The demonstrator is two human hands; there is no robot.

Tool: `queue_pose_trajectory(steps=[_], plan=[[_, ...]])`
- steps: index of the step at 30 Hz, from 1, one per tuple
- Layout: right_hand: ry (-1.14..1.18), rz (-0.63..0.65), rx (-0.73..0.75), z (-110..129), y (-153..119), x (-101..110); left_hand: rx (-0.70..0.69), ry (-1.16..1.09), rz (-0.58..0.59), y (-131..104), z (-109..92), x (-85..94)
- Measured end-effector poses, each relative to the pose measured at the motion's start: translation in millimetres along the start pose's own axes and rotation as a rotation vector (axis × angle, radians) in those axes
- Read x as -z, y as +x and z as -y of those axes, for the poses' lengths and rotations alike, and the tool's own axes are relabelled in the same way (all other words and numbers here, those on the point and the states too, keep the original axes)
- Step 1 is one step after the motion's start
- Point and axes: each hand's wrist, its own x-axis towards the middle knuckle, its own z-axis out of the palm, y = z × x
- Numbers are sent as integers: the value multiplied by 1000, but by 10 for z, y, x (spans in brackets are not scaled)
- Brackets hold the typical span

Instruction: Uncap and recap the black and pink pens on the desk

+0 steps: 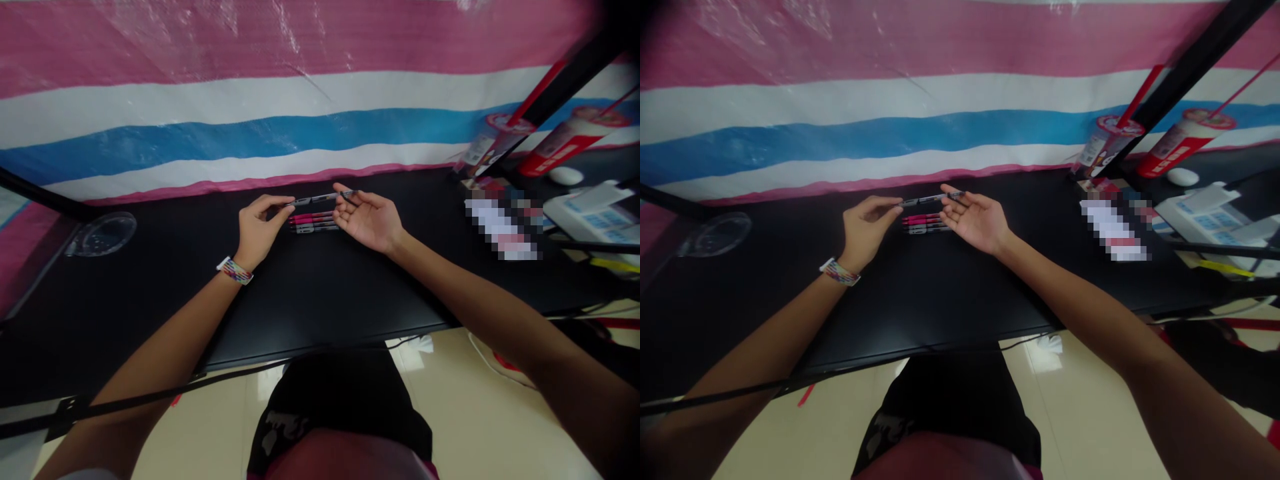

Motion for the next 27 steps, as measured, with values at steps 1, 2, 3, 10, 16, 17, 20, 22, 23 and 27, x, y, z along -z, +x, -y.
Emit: queue_pose_trajectory(steps=[1, 2, 3, 10, 16, 17, 20, 22, 23, 27], plan=[[-16, -6, 4, -3, 3, 5, -2, -1, 1, 0, 5, 0], [-21, -11, 7, -10, 8, 10, -5, -3, 0, 1, 9, -1], [-15, -16, 8, -20, 13, 14, -8, -6, 0, 1, 12, -1], [18, -54, 23, -32, 17, -26, 28, -8, 9, -11, 32, -11], [24, -70, 45, 12, 4, -42, 38, -16, 28, -19, 52, -29], [54, -68, 31, 9, 6, -40, 35, -18, 27, -18, 50, -31], [150, -66, -3, -7, 10, -46, 30, -18, 24, -19, 35, -31], [188, -79, -9, -8, 8, -57, 34, -8, 32, -21, 25, -30], [199, -88, -8, -2, 7, -61, 36, -1, 39, -22, 23, -31], [104, -86, 22, 32, 12, -34, 41, 6, 41, -23, 40, -36]])
